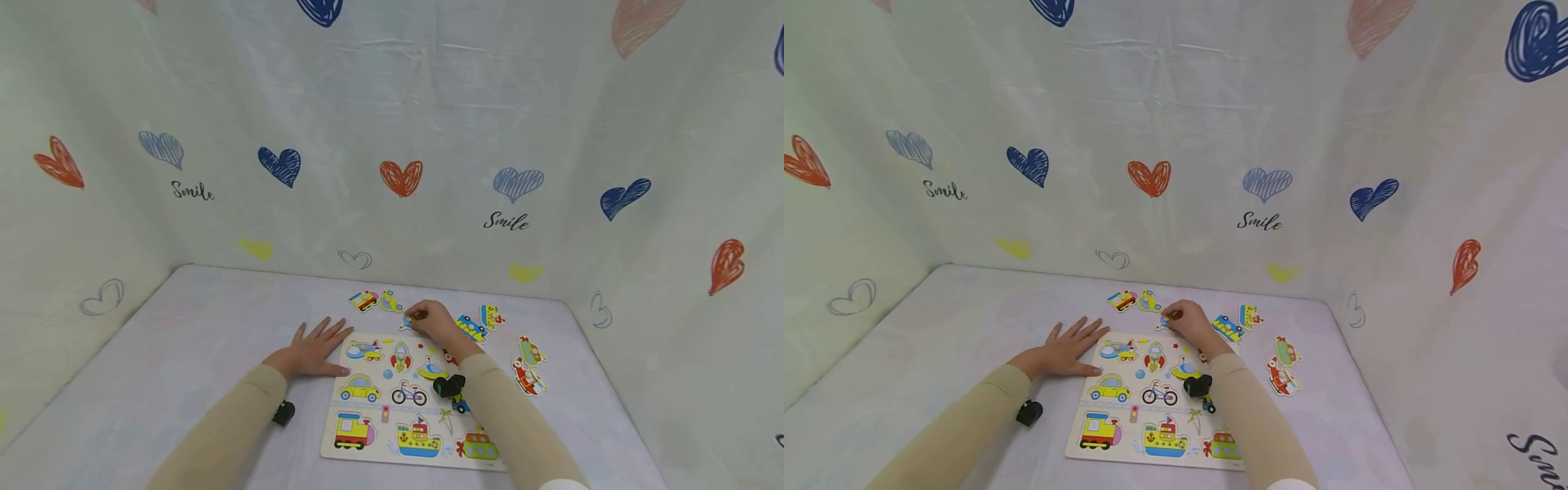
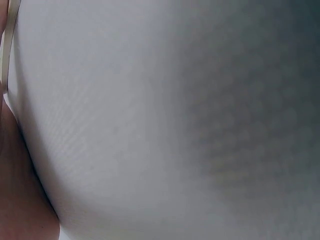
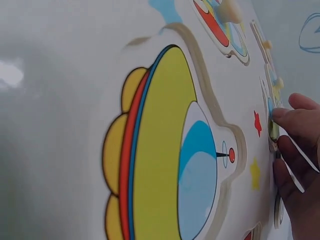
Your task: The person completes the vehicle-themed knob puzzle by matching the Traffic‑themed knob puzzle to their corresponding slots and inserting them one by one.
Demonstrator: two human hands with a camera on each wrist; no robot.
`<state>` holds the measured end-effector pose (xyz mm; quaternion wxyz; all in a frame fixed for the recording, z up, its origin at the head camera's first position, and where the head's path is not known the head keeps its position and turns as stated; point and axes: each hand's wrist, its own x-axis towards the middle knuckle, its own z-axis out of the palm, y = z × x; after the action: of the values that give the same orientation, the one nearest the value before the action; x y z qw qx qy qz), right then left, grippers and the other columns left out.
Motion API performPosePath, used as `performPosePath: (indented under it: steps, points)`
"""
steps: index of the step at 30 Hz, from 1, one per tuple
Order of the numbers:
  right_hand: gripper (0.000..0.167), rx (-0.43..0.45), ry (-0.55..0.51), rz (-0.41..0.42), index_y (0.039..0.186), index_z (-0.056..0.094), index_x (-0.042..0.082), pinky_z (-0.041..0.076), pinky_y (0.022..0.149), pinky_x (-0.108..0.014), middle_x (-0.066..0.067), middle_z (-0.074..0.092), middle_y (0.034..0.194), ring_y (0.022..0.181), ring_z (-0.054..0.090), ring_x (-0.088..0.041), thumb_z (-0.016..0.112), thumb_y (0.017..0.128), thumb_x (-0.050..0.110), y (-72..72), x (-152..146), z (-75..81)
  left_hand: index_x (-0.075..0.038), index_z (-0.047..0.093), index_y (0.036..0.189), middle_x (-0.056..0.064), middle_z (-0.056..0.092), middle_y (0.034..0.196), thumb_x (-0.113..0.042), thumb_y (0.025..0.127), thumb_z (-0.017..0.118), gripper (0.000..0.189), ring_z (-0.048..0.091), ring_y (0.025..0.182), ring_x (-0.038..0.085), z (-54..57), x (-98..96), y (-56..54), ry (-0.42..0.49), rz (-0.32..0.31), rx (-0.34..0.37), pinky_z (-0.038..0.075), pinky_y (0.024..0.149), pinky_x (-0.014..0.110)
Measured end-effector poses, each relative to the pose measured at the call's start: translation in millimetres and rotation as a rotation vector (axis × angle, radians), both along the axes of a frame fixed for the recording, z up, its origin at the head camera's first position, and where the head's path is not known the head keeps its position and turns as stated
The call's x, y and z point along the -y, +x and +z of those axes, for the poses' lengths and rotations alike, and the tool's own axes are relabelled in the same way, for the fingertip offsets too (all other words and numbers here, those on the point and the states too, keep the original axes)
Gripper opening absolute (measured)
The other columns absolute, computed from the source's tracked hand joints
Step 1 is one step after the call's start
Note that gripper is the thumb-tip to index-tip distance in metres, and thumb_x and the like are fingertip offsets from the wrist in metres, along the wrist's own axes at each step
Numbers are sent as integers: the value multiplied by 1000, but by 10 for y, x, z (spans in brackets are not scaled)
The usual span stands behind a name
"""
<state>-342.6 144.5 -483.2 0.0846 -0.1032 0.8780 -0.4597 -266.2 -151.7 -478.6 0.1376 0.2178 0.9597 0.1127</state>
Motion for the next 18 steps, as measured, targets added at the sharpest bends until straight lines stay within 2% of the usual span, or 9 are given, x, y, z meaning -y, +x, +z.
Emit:
performPosePath:
  steps: [6,14,18]
  points:
    - [18,-3,11,4,104,74,12,50,72,-29,-3,61,103,89,52,-22,69,90,3,-30,7,-24,-18,26,156,7,16,162,-66,83,60,94,7,147,39,-31,-1,-17,-6,0,-19,2,108,70]
    - [16,-63,51,-21,104,74,13,50,78,-32,-1,62,104,91,54,-20,68,92,6,-20,-5,-21,-18,25,156,7,15,162,-66,83,62,95,7,147,38,-24,-4,-29,-2,6,-6,2,109,70]
    - [15,-59,34,-30,105,74,13,50,77,-32,-1,62,103,90,54,-21,67,93,7,-1,-34,18,-19,25,156,7,14,162,-67,83,61,95,6,147,38,-37,1,-39,-9,9,-4,1,109,70]
